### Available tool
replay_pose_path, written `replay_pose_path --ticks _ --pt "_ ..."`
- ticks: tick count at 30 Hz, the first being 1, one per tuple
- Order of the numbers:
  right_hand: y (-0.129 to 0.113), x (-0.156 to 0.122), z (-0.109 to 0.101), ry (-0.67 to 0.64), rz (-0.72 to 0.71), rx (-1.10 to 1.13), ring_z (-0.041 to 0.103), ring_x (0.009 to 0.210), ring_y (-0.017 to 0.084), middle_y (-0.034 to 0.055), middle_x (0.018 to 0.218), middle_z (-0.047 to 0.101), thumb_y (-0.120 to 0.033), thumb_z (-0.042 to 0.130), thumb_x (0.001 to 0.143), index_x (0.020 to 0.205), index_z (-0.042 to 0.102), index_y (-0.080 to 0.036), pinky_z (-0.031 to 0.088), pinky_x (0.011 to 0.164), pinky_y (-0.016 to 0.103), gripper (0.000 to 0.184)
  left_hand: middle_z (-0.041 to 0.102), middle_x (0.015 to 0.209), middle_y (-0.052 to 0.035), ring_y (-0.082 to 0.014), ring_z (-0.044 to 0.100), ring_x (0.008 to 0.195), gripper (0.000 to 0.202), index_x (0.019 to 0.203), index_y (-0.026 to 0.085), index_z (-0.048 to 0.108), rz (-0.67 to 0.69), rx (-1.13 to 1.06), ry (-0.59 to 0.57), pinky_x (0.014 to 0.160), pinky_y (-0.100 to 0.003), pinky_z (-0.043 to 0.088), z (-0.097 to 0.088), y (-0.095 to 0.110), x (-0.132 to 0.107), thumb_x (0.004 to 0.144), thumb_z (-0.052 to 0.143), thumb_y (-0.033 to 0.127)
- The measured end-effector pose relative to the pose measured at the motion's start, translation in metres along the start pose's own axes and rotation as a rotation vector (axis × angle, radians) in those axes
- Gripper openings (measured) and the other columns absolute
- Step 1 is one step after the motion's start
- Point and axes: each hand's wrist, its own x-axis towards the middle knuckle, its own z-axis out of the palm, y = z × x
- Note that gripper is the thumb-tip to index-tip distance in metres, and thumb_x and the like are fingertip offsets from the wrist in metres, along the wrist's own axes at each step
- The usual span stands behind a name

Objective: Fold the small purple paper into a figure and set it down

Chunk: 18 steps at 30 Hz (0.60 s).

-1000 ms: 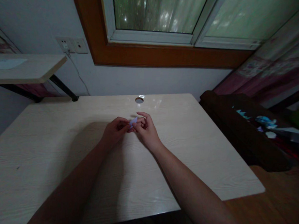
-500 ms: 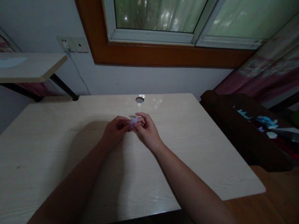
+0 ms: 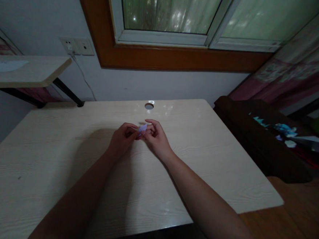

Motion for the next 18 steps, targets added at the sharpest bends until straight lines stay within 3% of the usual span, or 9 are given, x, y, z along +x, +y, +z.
replay_pose_path --ticks 18 --pt "-0.0054 -0.0008 0.0010 0.032 -0.016 -0.047 0.067 0.067 0.013 -0.0044 0.082 0.065 -0.029 0.074 0.080 0.121 0.051 -0.028 0.056 0.067 0.029 0.048 0.074 0.077 -0.0011 -0.0170 0.074 0.071 0.042 0.104 0.019 0.058 -0.026 -0.084 -0.029 0.073 -0.031 0.061 0.0015 0.0014 0.0010 0.073 0.083 0.034"
